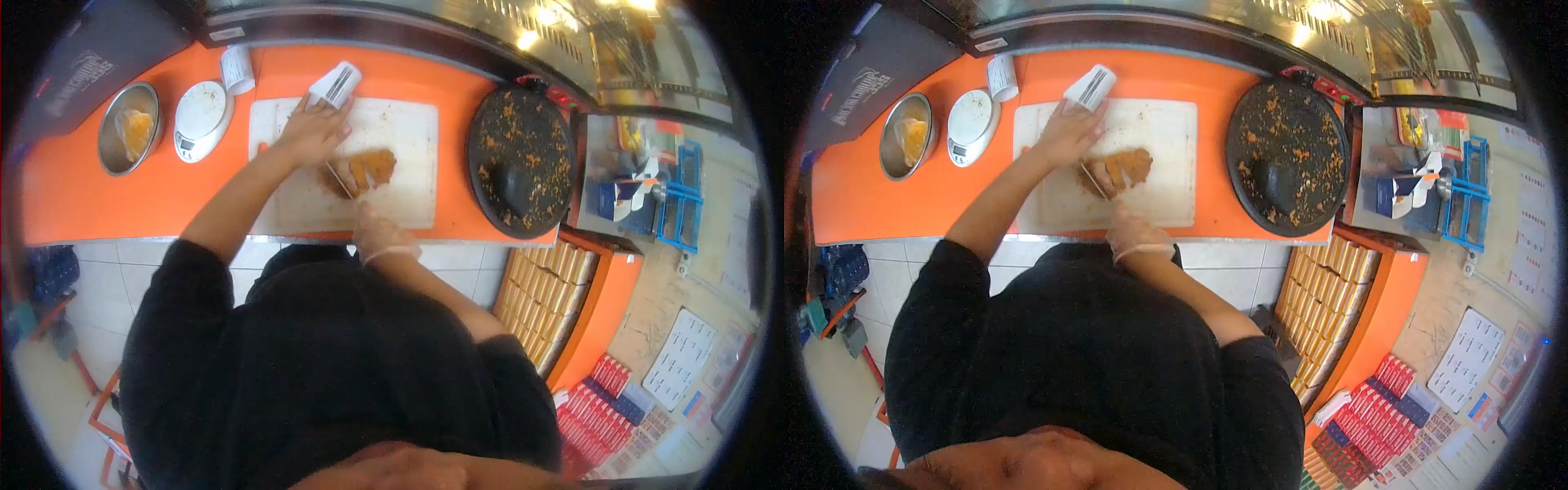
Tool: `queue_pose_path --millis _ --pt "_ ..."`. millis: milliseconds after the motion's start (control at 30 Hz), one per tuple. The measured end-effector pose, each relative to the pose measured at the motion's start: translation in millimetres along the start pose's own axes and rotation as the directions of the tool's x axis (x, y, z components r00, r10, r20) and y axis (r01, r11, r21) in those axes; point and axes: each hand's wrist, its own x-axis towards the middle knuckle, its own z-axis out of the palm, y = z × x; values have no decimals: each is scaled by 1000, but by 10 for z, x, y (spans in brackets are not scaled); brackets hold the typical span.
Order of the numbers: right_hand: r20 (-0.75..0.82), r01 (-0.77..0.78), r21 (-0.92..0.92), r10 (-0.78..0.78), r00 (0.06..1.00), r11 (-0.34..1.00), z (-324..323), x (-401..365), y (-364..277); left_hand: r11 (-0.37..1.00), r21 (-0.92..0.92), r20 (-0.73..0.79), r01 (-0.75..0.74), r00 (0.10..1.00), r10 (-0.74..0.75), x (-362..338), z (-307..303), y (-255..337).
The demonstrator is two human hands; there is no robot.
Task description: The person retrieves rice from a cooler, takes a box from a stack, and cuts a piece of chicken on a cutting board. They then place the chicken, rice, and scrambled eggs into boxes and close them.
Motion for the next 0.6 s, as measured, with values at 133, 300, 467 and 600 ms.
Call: queue_pose_path --millis 133,300,467,600 --pt "-8 101 -15 -101 995 995 -79 61 157 993 -118 -48 -12 999 6 131 -34 -33" --pt "-74 19 -46 -22 997 999 -548 -173 308 982 -117 -155 -147 980 128 568 -260 300" --pt "-216 95 -10 -95 972 995 -86 327 528 992 -49 166 -114 979 121 859 81 262" --pt "-140 37 -48 -43 989 998 -219 355 586 988 -66 -168 -140 978 128 699 -185 222"
